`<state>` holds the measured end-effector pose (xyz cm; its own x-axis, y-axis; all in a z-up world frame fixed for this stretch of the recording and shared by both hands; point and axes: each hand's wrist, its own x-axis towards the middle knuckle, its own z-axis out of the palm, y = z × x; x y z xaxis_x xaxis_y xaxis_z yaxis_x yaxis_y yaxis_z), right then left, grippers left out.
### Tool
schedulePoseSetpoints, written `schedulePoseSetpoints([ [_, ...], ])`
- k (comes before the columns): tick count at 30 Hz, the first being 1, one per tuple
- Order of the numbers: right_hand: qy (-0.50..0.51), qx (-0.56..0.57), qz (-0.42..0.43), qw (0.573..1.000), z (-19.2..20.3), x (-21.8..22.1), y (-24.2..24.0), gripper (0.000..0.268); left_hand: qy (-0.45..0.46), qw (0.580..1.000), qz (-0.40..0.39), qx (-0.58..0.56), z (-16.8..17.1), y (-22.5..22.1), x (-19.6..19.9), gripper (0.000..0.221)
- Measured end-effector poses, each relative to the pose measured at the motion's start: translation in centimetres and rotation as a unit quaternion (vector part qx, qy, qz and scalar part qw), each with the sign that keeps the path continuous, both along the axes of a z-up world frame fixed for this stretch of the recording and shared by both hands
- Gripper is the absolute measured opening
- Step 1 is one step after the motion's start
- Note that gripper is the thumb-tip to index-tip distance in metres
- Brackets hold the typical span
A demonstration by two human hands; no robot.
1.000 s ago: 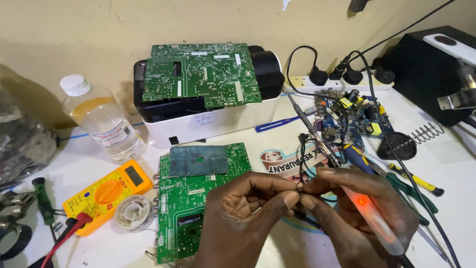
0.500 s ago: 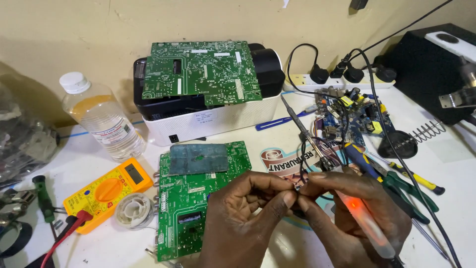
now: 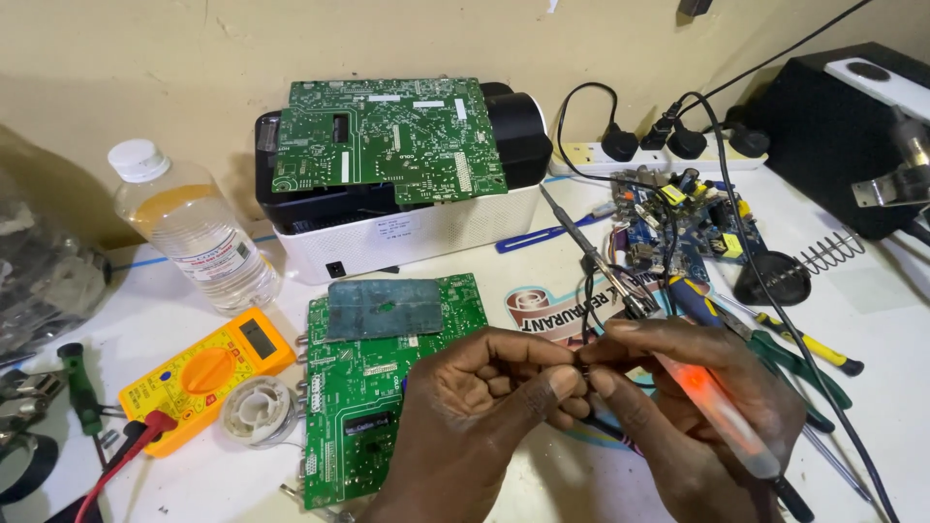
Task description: Repairing a circuit board by soldering components and testing connections with a multimeter.
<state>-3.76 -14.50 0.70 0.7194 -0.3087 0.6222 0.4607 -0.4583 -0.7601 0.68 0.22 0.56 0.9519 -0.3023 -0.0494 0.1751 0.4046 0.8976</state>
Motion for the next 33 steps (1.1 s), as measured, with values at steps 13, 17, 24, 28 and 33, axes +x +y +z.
schedulePoseSetpoints([
  [13, -0.018, -0.043, -0.024, 0.999, 0.5, 0.0, 0.9, 0.024, -0.032, 0.999, -0.014, 0.002, -1.3, 0.2, 0.2, 0.013],
  [17, -0.012, -0.049, -0.031, 0.998, 0.0, 0.2, 0.3, 0.025, -0.036, 0.998, -0.026, 0.038, -0.4, 0.6, 0.4, 0.013],
  [24, 0.013, 0.177, 0.127, 0.976, -1.0, 1.6, -2.8, 0.047, -0.014, 0.999, 0.009, 0.033, -0.4, 1.2, 2.2, 0.032],
  [28, 0.032, 0.374, 0.189, 0.907, -1.6, 2.8, -4.7, 0.036, 0.096, 0.994, 0.022, 0.037, 1.1, 2.0, 2.8, 0.033],
  [33, 0.135, 0.506, 0.111, 0.845, -4.1, 4.0, -7.5, 0.030, 0.088, 0.995, 0.045, -0.009, -0.4, 2.3, 3.9, 0.029],
])
